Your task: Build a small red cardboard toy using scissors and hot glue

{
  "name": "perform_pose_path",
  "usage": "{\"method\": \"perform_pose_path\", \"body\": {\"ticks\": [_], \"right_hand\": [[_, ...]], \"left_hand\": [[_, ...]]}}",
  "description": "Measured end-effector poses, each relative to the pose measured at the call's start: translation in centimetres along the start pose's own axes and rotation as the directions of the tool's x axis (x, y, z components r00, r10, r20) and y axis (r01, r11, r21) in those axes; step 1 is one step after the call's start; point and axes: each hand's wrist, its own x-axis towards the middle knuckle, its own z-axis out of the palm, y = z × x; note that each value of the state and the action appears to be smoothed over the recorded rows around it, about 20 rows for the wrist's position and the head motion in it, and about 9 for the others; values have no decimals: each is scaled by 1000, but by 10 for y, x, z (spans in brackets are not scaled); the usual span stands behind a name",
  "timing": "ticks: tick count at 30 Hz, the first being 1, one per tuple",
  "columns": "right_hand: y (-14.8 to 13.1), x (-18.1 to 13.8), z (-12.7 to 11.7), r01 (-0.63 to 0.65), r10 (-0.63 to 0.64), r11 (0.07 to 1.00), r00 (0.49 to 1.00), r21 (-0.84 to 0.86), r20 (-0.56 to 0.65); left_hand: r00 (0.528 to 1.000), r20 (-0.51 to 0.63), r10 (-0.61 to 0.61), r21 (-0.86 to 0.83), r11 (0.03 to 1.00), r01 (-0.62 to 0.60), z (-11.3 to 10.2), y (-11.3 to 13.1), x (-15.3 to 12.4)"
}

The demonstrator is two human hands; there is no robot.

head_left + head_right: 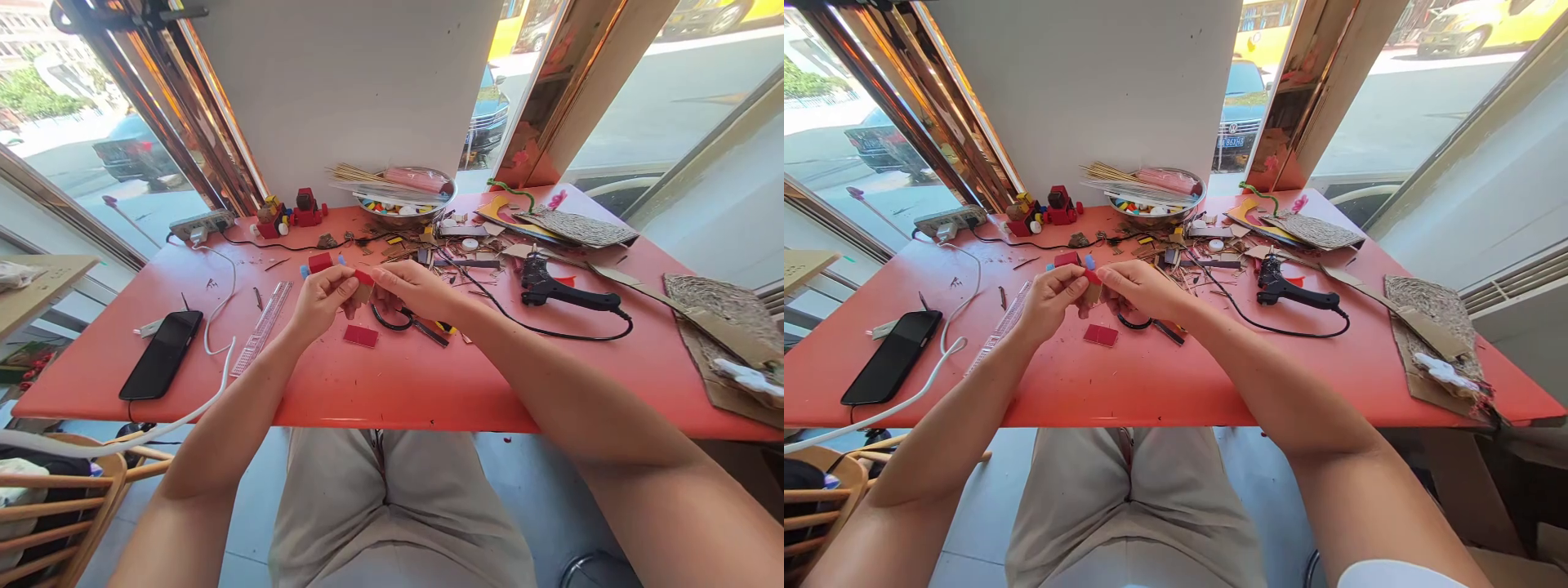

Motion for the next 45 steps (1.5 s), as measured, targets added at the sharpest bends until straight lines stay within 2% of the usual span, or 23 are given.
{"method": "perform_pose_path", "body": {"ticks": [5, 13, 21, 28, 30, 35, 37, 41, 45], "right_hand": [[-3, -1, 1, 25, -25, 1000, 999, -4, 43], [-2, -5, -7, 63, -51, 981, 996, -184, 69], [0, -5, -2, 59, -46, 941, 998, -333, 46], [8, -3, 9, 123, -118, 932, 992, -341, 35], [7, -3, 8, 101, -97, 941, 995, -322, 29], [-1, -6, 3, -6, 27, 985, 992, -170, 120], [0, -6, 5, -4, 19, 981, 997, -196, 72], [6, -3, 22, 27, -62, 953, 992, -303, -106], [9, -2, 34, -17, -60, 945, 973, -326, -225]], "left_hand": [[998, 63, -10, 7, 1000, 10, 1, -2, -1], [995, 93, -30, 22, 999, 28, 0, -1, -3], [990, 135, -28, 43, 999, 22, -4, 0, -4], [976, 218, -15, 132, 991, -14, -12, -1, -2], [973, 229, -13, 127, 992, -17, -12, -1, -2], [974, 226, -31, 81, 997, 13, -12, 1, 0], [975, 219, -33, 52, 998, 22, -10, 1, 0], [983, 184, 5, 29, 1000, -10, -6, -1, 2], [991, 127, 51, 42, 998, -56, -4, -5, 2]]}}
